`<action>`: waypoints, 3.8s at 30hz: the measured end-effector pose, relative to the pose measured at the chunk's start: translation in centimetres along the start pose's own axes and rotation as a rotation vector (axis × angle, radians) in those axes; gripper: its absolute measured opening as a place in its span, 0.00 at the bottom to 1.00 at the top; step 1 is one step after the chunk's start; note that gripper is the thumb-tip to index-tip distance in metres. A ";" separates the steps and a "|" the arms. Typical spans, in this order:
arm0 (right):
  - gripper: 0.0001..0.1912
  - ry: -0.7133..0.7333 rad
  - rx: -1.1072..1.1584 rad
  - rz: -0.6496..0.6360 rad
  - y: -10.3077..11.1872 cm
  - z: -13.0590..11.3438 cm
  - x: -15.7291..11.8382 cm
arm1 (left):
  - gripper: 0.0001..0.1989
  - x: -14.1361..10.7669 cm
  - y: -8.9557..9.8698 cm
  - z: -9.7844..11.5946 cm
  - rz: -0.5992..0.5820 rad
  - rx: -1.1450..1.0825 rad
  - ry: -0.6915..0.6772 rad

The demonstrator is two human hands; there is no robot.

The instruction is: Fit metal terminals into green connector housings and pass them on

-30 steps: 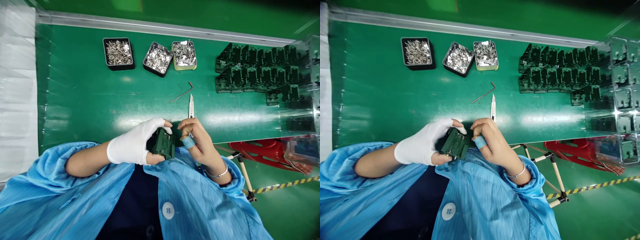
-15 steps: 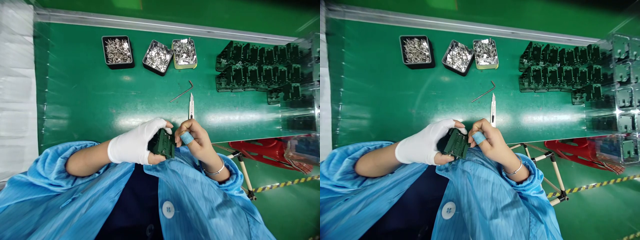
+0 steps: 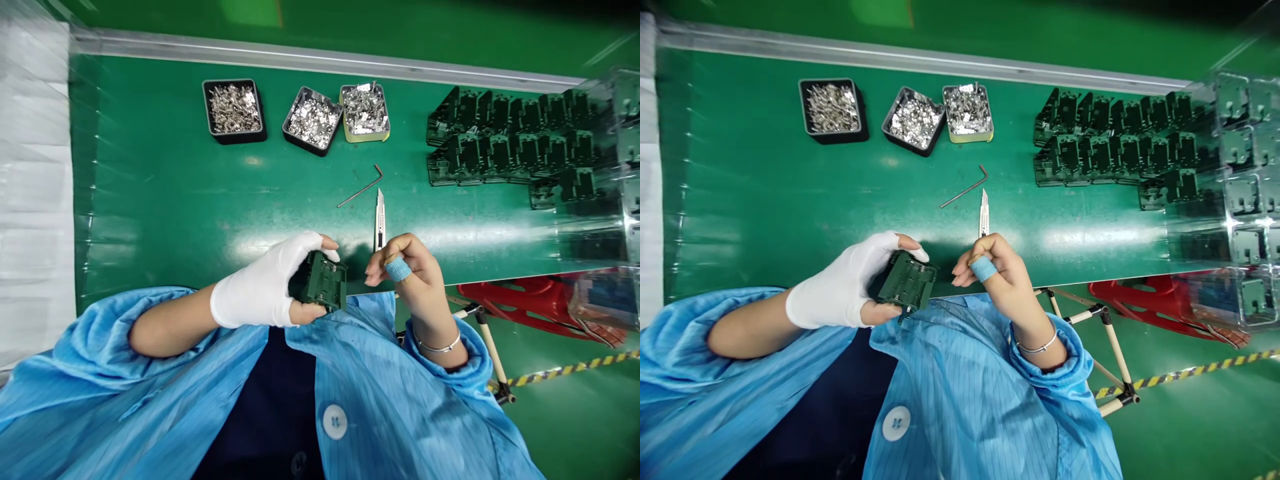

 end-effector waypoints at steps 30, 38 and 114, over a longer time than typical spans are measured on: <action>0.16 0.379 -0.988 0.180 5.5 -5.5 -8.0 | 0.33 -0.5 1.8 1.4 0.234 -0.136 -0.251; 0.20 0.733 -0.938 -0.232 -5.4 -7.0 -3.4 | 0.34 -0.7 2.0 1.7 0.262 -0.040 -0.289; 0.12 0.215 -0.131 0.271 3.3 -1.7 -1.6 | 0.30 -0.9 0.9 3.8 0.292 0.424 -0.464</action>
Point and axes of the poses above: each hand's wrist, its own x-axis towards the middle knuckle, its own y-axis out of the back of the hand, z = x × y, the point moved 9 cm from there along x, towards the middle knuckle, and after that the axes turned 2 degrees about x, right-handed, at the moved point
